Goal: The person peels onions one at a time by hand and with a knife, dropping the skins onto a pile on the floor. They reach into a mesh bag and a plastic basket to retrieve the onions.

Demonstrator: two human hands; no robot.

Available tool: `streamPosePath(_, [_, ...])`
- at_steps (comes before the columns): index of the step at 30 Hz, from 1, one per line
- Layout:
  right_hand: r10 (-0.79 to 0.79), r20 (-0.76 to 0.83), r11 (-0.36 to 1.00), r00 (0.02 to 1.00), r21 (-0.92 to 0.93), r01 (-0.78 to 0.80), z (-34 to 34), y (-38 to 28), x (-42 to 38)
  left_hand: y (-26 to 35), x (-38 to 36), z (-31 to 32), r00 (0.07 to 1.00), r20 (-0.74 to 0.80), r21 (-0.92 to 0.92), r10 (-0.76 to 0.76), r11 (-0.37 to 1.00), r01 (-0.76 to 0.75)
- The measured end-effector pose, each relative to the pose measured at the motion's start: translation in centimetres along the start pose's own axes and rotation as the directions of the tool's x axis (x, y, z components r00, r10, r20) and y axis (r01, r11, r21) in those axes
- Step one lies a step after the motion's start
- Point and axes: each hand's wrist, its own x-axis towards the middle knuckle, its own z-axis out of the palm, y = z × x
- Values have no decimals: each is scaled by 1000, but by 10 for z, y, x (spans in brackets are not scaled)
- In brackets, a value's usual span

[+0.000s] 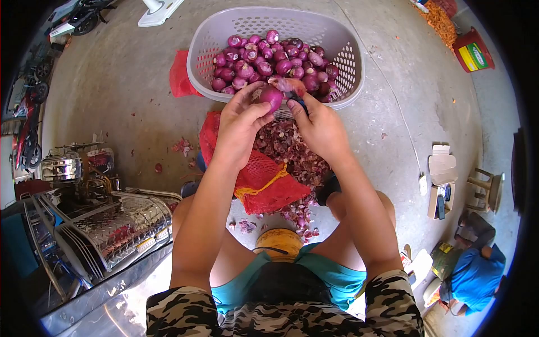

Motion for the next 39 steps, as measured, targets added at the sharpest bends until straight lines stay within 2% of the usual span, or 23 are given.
streamPosePath(4, [4, 13, 1000, 1000, -5, -4, 3, 3, 0, 3, 0, -1, 998, 64, -161, -26, 986, 36])
streamPosePath(7, [8, 62, 999, 998, 32, -10, 1, 1, -1, 2, -1, 8, 1000, -7, 21, 2, 1000, -2])
streamPosePath(10, [-3, 59, 1000, 998, 17, 2, 4, 3, -2, 1, -4, 10, 998, -67, 84, 4, 996, 1])
streamPosePath(13, [-23, 51, 998, 998, 57, 20, 3, 3, -2, 2, -2, 3, 999, -35, -7, 20, 1000, -20])
streamPosePath(22, [9, -19, 999, 1000, -51, -10, 9, -4, -6, 0, 3, 0, 999, -48, 54, 25, 998, -23])
streamPosePath(25, [43, -29, 999, 999, 11, -42, 8, -4, -5, 1, 4, -3, 998, -62, 8, 2, 1000, -2])
streamPosePath(28, [60, 56, 998, 997, -35, -58, -1, -11, -5, 5, 2, -6, 998, 31, -139, -48, 989, 52])
streamPosePath(31, [10, 58, 1000, 998, -24, -9, 11, -1, -6, 1, 1, 4, 999, -31, -7, -23, 1000, 23])
streamPosePath(34, [21, 60, 999, 998, 40, -23, 16, 1, -7, -7, 3, 2, 995, 8, 61, 97, 993, -97])
streamPosePath(39, [97, 128, 990, 987, 86, -109, 16, 1, -6, -4, 5, -5, 1000, 7, -43, 8, 999, -7])
